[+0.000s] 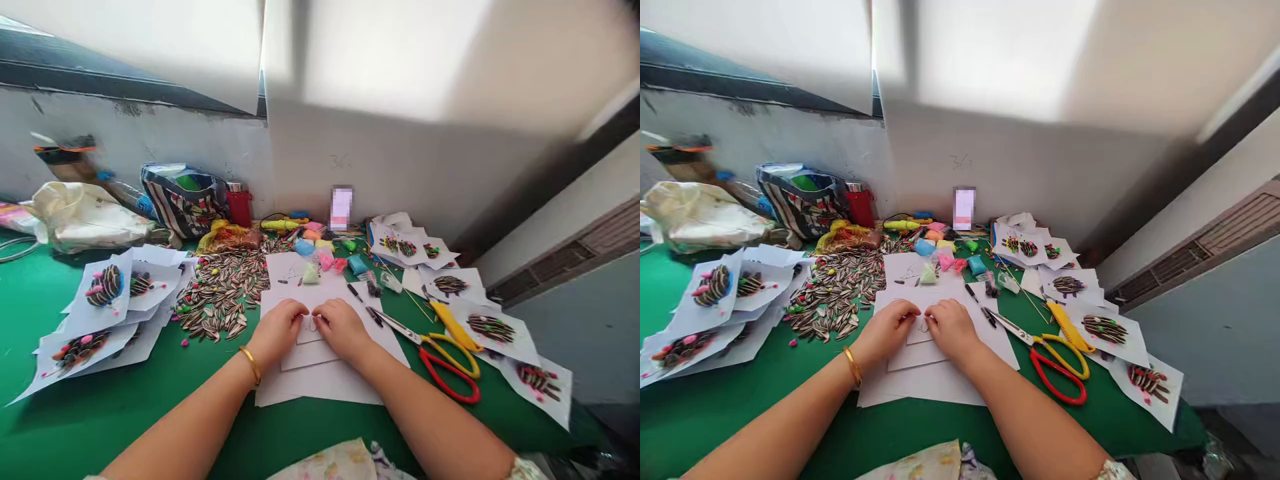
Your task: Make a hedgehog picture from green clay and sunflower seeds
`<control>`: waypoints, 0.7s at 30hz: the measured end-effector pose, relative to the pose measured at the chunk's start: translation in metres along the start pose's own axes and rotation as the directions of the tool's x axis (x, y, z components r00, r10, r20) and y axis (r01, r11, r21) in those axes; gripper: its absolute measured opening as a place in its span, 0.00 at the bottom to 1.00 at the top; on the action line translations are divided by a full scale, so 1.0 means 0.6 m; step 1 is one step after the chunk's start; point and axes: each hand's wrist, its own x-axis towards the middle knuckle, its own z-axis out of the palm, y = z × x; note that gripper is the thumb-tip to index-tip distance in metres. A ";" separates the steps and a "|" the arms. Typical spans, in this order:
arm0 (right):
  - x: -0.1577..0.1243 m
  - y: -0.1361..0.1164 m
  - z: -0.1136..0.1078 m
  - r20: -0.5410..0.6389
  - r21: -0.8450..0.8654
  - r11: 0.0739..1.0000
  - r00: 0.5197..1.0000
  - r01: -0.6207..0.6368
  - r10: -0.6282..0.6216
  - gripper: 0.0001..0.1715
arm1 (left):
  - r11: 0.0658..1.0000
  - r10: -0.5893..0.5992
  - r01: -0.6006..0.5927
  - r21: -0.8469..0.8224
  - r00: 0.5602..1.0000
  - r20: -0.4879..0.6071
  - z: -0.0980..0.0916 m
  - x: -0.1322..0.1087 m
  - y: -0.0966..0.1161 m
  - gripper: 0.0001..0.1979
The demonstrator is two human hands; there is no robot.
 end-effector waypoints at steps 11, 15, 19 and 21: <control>-0.010 0.018 -0.022 -0.050 0.138 0.990 0.999 -0.016 0.023 0.12 | 0.992 0.100 -0.102 0.073 0.995 0.031 0.002 -0.007 0.013 0.14; -0.018 0.014 -0.032 0.042 0.135 0.990 0.998 0.033 -0.039 0.14 | 0.985 0.134 -0.137 0.107 0.990 0.032 0.004 -0.007 0.012 0.13; -0.022 0.006 -0.036 0.084 0.105 0.992 0.993 0.072 -0.081 0.16 | 0.980 0.154 -0.156 0.124 0.988 0.026 0.008 -0.007 0.010 0.12; -0.023 0.004 -0.037 0.099 0.083 0.994 0.992 0.070 -0.079 0.17 | 0.979 0.152 -0.155 0.132 0.988 0.028 0.009 -0.008 0.010 0.13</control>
